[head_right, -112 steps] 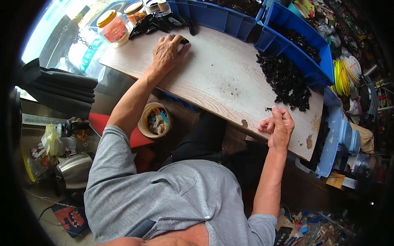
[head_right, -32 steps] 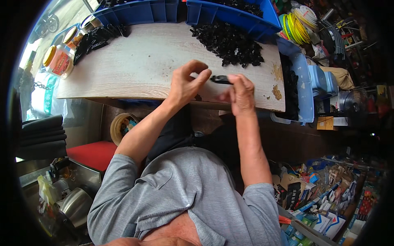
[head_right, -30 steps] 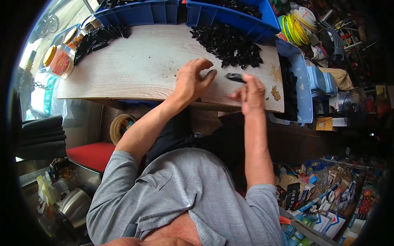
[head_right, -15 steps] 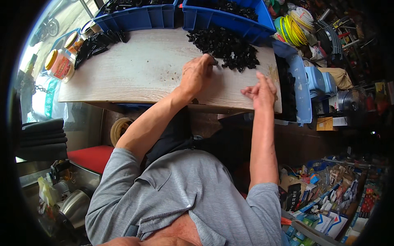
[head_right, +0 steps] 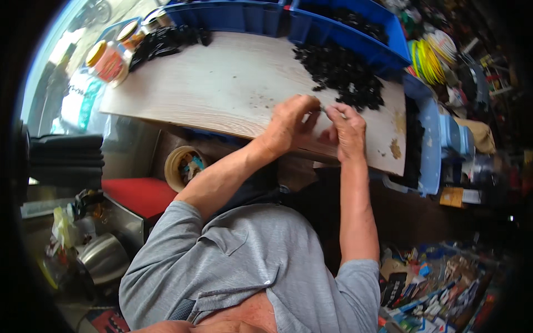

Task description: Assembling small black plastic components by hand at a workbench.

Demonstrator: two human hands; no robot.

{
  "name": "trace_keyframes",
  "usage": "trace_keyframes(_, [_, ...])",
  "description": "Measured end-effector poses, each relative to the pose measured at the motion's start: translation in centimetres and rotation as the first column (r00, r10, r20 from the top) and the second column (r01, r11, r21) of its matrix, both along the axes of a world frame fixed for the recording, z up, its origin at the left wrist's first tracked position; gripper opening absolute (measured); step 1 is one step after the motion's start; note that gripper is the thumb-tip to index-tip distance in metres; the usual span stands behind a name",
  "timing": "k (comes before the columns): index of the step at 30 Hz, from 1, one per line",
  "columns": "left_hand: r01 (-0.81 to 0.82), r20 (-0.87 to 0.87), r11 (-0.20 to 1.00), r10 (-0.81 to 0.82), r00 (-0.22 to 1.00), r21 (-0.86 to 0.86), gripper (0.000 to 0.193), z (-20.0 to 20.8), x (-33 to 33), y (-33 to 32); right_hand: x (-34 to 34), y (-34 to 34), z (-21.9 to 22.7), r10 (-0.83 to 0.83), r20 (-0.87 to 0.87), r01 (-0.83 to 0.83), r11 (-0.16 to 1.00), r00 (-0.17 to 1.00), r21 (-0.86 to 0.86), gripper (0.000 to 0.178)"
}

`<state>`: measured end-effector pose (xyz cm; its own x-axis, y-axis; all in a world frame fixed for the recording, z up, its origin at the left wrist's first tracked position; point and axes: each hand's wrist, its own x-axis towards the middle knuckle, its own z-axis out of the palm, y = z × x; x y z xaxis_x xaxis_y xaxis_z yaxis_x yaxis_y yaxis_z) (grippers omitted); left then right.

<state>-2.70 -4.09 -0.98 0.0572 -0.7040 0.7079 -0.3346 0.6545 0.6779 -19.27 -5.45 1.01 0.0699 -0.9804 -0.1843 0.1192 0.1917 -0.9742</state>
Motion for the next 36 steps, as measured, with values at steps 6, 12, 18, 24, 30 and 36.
trace_keyframes(6, [0.095, -0.034, 0.989, -0.092, 0.995, 0.110, 0.021, 0.0, 1.0, 0.8, 0.3, 0.3, -0.3, 0.079, -0.007, -0.079, 0.994, 0.997, -0.074, 0.021])
trace_keyframes(12, [-0.427, 0.185, 0.904, 0.425, 0.886, -0.031, 0.027, -0.7, 10.8, -2.9, 0.5, 0.6, -0.2, 0.054, 0.048, -0.050, 0.996, 0.997, -0.075, 0.020])
trace_keyframes(18, [-0.811, 0.631, 0.581, 0.655, 0.416, -0.069, 0.026, 0.9, 22.2, -9.1, 0.8, 0.7, -0.3, 0.028, 0.038, -0.025, 0.997, 0.999, -0.067, 0.020])
trace_keyframes(24, [-0.789, 0.749, 0.607, 0.567, 0.341, -0.100, 0.018, -1.7, 24.7, -9.7, 1.0, 0.8, -0.2, -0.003, 0.043, 0.005, 0.998, 0.999, -0.058, 0.020])
trace_keyframes(30, [-0.595, 0.758, 0.804, 0.384, 0.527, 0.006, 0.019, -0.2, 22.5, -4.7, 0.7, 0.7, -0.4, -0.013, 0.063, 0.016, 0.998, 0.998, -0.059, 0.020])
trace_keyframes(36, [-0.529, 0.688, 0.848, 0.397, 0.607, -0.023, 0.023, -0.3, 21.1, -1.7, 0.8, 0.7, -0.5, -0.017, 0.092, 0.021, 0.999, 0.996, -0.050, 0.020])
